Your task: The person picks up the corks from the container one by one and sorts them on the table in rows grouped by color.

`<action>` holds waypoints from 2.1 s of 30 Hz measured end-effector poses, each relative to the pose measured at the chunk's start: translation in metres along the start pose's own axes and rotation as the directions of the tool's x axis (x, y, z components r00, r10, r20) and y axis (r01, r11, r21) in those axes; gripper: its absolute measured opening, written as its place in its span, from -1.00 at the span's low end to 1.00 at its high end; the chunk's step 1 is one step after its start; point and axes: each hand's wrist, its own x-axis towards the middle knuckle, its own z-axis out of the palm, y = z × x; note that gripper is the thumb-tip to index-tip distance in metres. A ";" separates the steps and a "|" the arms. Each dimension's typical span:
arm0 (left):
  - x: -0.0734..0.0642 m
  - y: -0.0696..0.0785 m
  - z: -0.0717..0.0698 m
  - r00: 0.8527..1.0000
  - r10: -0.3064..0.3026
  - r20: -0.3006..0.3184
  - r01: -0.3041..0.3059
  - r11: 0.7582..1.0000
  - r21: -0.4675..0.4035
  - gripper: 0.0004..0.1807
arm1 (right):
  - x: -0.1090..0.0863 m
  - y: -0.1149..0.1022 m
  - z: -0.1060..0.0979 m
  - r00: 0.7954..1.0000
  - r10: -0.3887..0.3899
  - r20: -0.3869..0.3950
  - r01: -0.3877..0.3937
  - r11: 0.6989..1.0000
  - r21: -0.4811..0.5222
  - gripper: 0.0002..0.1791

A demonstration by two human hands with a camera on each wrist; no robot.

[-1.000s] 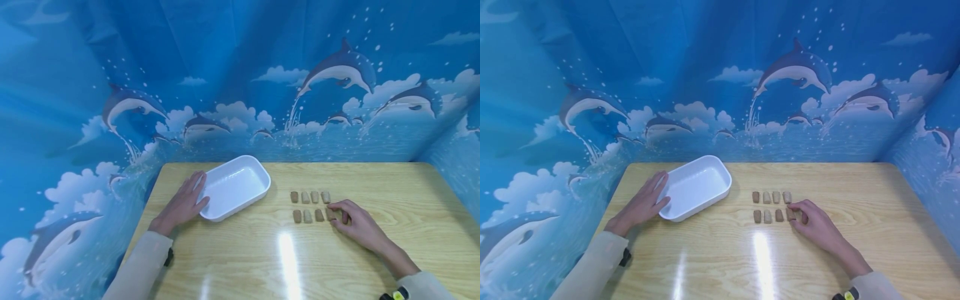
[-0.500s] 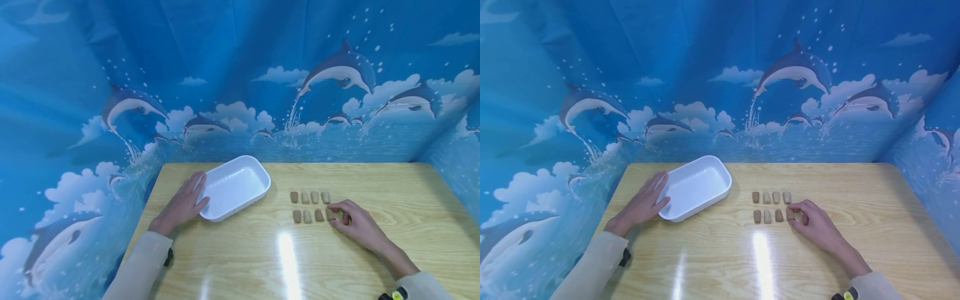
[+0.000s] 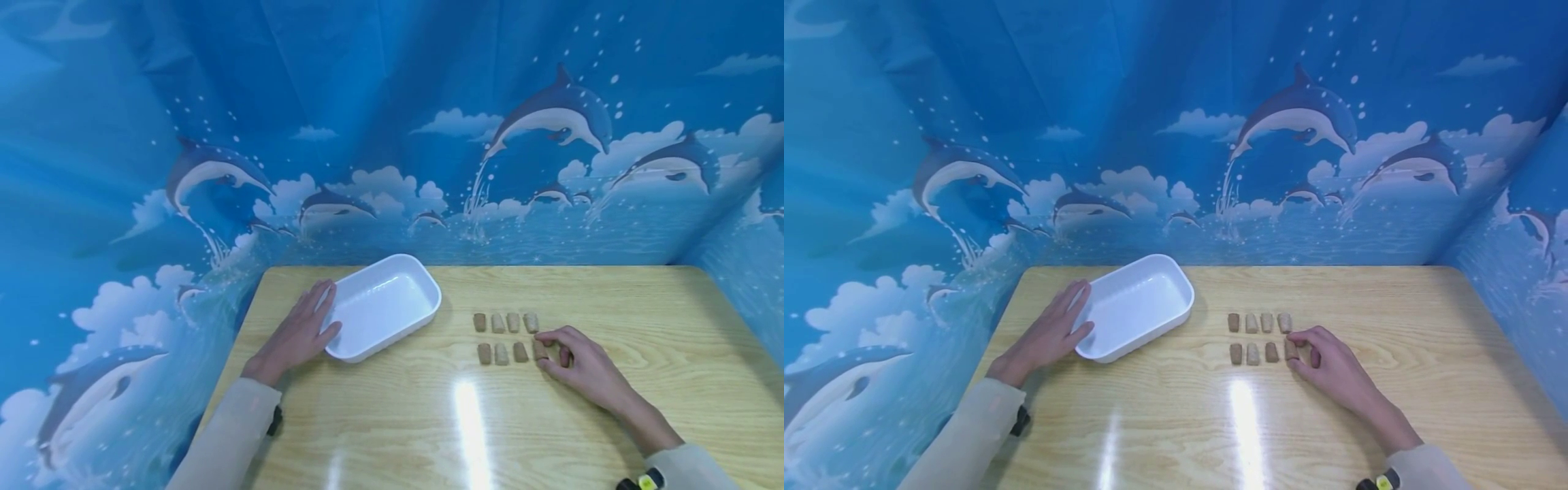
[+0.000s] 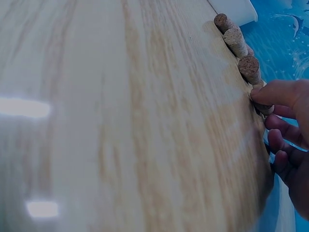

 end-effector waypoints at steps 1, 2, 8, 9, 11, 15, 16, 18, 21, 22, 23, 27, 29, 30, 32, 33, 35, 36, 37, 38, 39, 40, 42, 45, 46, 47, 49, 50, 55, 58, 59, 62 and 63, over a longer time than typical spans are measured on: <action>0.000 0.000 0.000 1.000 0.001 0.001 -0.001 1.000 -0.002 -0.07 | 0.000 0.000 0.000 1.000 0.000 -0.001 0.000 1.000 -0.001 -0.51; 0.000 0.000 0.000 1.000 0.001 0.000 -0.001 1.000 0.000 -0.07 | 0.000 0.000 0.001 1.000 0.001 -0.003 -0.001 1.000 -0.003 -0.52; 0.000 0.000 0.000 1.000 0.003 -0.001 -0.003 1.000 0.000 -0.07 | -0.001 0.000 0.001 1.000 0.006 -0.005 -0.006 1.000 -0.006 -0.53; 0.000 0.000 0.000 1.000 0.003 -0.001 -0.003 1.000 -0.001 -0.07 | -0.001 -0.001 0.001 1.000 0.005 -0.005 -0.005 1.000 -0.007 -0.52; 0.000 0.000 0.000 1.000 0.003 0.001 -0.003 1.000 -0.004 -0.08 | -0.001 -0.001 0.001 1.000 0.003 -0.007 -0.003 1.000 -0.009 -0.52; 0.000 0.000 0.000 1.000 0.003 0.001 -0.003 1.000 0.002 -0.08 | 0.000 -0.001 0.001 1.000 0.000 -0.008 0.000 1.000 -0.014 -0.50; 0.000 0.000 0.000 1.000 0.003 0.001 -0.003 1.000 0.004 -0.08 | 0.000 -0.001 0.001 1.000 0.002 -0.007 -0.002 1.000 -0.014 -0.50; 0.000 0.001 0.000 1.000 0.001 0.001 -0.001 1.000 0.003 -0.08 | 0.000 -0.001 0.001 1.000 0.007 -0.004 -0.007 1.000 -0.016 -0.50; 0.000 0.001 -0.001 1.000 -0.001 0.006 0.001 1.000 0.002 -0.07 | 0.000 -0.001 0.000 1.000 0.016 0.001 -0.016 1.000 -0.017 -0.50; 0.000 0.001 -0.001 1.000 0.000 0.007 0.000 1.000 0.001 -0.07 | 0.000 -0.001 0.000 1.000 0.017 0.003 -0.017 1.000 -0.017 -0.50; 0.000 0.001 -0.001 1.000 -0.002 0.009 0.002 1.000 0.002 -0.08 | 0.000 -0.001 0.000 1.000 0.019 0.003 -0.019 1.000 -0.017 -0.49; 0.002 0.000 0.000 1.000 0.000 0.008 0.000 1.000 0.010 -0.08 | 0.000 0.000 0.000 1.000 0.016 0.000 -0.016 1.000 -0.015 -0.49; 0.003 0.000 0.000 1.000 0.002 0.004 -0.002 1.000 0.012 -0.07 | 0.000 0.000 -0.001 1.000 0.014 -0.004 -0.014 1.000 -0.016 -0.48; 0.003 0.000 0.001 1.000 0.004 0.003 -0.004 1.000 0.012 -0.07 | 0.000 0.001 -0.001 1.000 0.016 -0.005 -0.016 1.000 -0.015 -0.47; 0.004 0.000 0.001 1.000 0.006 0.002 -0.006 1.000 0.011 -0.07 | -0.001 0.000 -0.001 1.000 0.022 -0.006 -0.022 1.000 -0.015 -0.46; 0.004 0.000 0.001 1.000 0.009 0.002 -0.009 1.000 0.010 -0.07 | -0.001 0.000 -0.002 1.000 0.029 -0.003 -0.029 0.999 -0.014 -0.46; 0.004 0.000 0.001 1.000 0.011 0.003 -0.011 1.000 0.009 -0.07 | -0.002 0.000 -0.003 0.999 0.041 0.002 -0.041 0.999 -0.012 -0.45; 0.004 0.000 0.001 1.000 0.012 0.004 -0.012 1.000 0.006 -0.07 | -0.003 -0.001 -0.003 0.999 0.045 0.003 -0.045 0.999 -0.012 -0.44; 0.004 0.001 0.000 1.000 0.013 0.005 -0.013 1.000 0.003 -0.07 | -0.004 -0.001 -0.004 0.999 0.046 0.002 -0.046 0.999 -0.011 -0.44; 0.004 0.001 0.001 1.000 0.013 0.005 -0.013 1.000 0.001 -0.08 | -0.005 -0.001 -0.004 0.999 0.049 0.002 -0.049 0.999 -0.010 -0.45; 0.003 0.002 0.000 1.000 0.014 0.005 -0.014 1.000 -0.001 -0.07 | -0.006 -0.002 -0.005 0.999 0.050 0.003 -0.050 0.999 -0.004 -0.45; 0.004 0.002 0.000 1.000 0.014 0.006 -0.014 1.000 -0.002 -0.07 | -0.007 -0.002 -0.006 0.999 0.054 0.001 -0.054 0.999 0.002 -0.45; 0.004 0.003 0.001 1.000 0.014 0.008 -0.014 1.000 -0.004 -0.07 | -0.009 -0.001 -0.009 0.998 0.061 -0.009 -0.060 0.998 0.016 -0.47; 0.007 0.005 0.001 1.000 0.010 0.014 -0.010 1.000 -0.006 -0.06 | -0.010 0.002 -0.015 0.996 0.080 -0.041 -0.078 0.996 0.030 -0.54; 0.008 0.005 0.000 1.000 0.011 0.016 -0.011 1.000 -0.005 -0.06 | -0.010 0.003 -0.017 0.995 0.086 -0.054 -0.085 0.996 0.028 -0.56; 0.008 0.005 0.000 1.000 0.018 0.016 -0.018 1.000 -0.005 -0.07 | -0.011 0.004 -0.019 0.994 0.087 -0.064 -0.086 0.996 0.028 -0.59; 0.010 0.004 -0.001 0.999 0.032 0.017 -0.032 0.999 -0.003 -0.08 | -0.011 0.006 -0.023 0.993 0.090 -0.074 -0.089 0.996 0.025 -0.62; 0.010 0.003 -0.001 0.999 0.037 0.018 -0.038 0.999 0.000 -0.08 | -0.010 0.006 -0.024 0.993 0.093 -0.073 -0.091 0.995 0.027 -0.63; 0.010 -0.003 -0.002 0.999 0.051 0.008 -0.051 0.999 -0.005 -0.08 | -0.005 0.007 -0.032 0.993 0.102 -0.067 -0.100 0.995 0.023 -0.65; 0.009 -0.004 -0.003 0.999 0.045 -0.001 -0.045 0.999 -0.015 -0.07 | 0.000 0.009 -0.036 0.993 0.099 -0.068 -0.098 0.995 0.018 -0.67; 0.009 -0.005 -0.003 0.999 0.041 -0.002 -0.042 0.999 -0.017 -0.06 | 0.003 0.009 -0.037 0.993 0.097 -0.067 -0.096 0.995 0.019 -0.67; 0.008 -0.006 -0.003 1.000 0.029 -0.005 -0.029 0.999 -0.030 -0.05 | 0.011 0.011 -0.040 0.994 0.091 -0.065 -0.090 0.996 0.024 -0.68; 0.008 -0.006 -0.004 1.000 0.023 -0.005 -0.023 0.999 -0.040 -0.06 | 0.015 0.011 -0.041 0.994 0.089 -0.062 -0.087 0.996 0.030 -0.68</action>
